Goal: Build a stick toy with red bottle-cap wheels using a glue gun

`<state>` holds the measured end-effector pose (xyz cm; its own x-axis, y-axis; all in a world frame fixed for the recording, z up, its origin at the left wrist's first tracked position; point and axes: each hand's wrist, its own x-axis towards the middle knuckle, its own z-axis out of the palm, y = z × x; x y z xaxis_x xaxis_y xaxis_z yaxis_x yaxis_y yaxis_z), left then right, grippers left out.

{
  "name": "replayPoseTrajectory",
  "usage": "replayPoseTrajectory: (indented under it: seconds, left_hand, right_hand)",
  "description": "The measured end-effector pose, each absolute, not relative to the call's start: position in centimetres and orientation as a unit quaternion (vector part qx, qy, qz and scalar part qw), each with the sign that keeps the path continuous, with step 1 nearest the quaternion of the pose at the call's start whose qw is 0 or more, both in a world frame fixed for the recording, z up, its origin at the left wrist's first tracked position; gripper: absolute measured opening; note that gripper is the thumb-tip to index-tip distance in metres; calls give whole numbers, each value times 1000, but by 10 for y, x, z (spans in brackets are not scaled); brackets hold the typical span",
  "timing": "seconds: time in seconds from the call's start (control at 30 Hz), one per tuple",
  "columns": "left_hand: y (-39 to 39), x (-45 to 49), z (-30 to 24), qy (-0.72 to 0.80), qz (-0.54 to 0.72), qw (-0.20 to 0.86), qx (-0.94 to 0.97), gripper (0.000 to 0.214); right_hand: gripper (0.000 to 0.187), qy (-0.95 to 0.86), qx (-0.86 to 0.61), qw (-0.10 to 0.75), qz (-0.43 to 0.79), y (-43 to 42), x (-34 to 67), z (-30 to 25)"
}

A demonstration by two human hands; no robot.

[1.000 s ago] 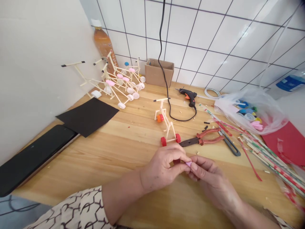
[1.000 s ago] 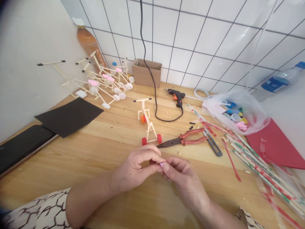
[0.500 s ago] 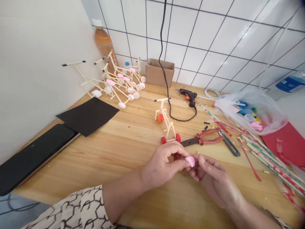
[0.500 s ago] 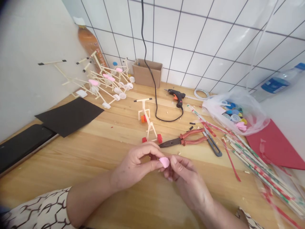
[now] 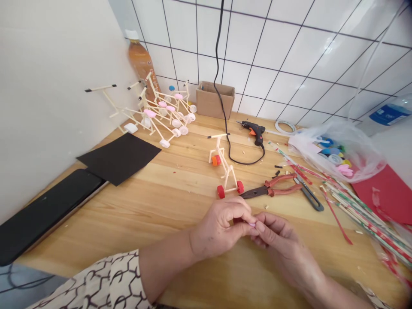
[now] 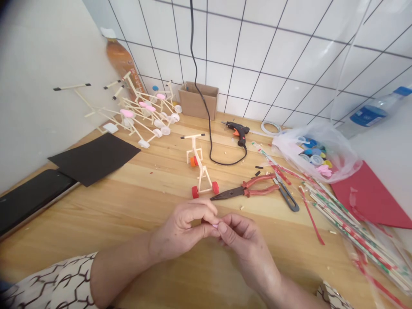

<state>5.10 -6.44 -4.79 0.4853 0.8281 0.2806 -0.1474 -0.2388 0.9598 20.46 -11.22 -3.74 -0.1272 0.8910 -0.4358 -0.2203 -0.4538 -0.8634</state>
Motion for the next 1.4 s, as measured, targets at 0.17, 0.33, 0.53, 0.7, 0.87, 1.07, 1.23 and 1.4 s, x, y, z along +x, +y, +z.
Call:
replayPoseTrajectory:
  seconds: [0.17,0.33,0.53,0.7,0.87,1.07,1.23,1.4]
  left_hand:
    - [-62,50,-42,280,393,568,666,11]
    - [-60,50,-38,272,398,592,646,8]
    - [-59,53,-49,216,352,779,472,8]
    - [-62,57,-56,184,329,860,344,14]
    - [-62,58,-54,187,322,866,335,16]
    - [-62,56,-47,199,365,824,384,25]
    - [-65,53,-43,277,415,665,555,11]
    - [-67,55,-45,297,430,619,585,5]
  right_hand:
    - [23,-298,-495,426,696,-109,207,-38]
    - [21,-293,-498,431,694,-108,210,-38]
    - [22,-290,-489,414,711,-111,210,-38]
    - [24,-298,-469,410,723,-114,207,-40]
    - [22,-284,-471,418,723,-113,207,-41]
    - [17,-269,-487,466,688,-108,207,-39]
    - [18,-268,-501,459,683,-109,208,-43]
    - [23,-306,-490,451,681,-110,211,-42]
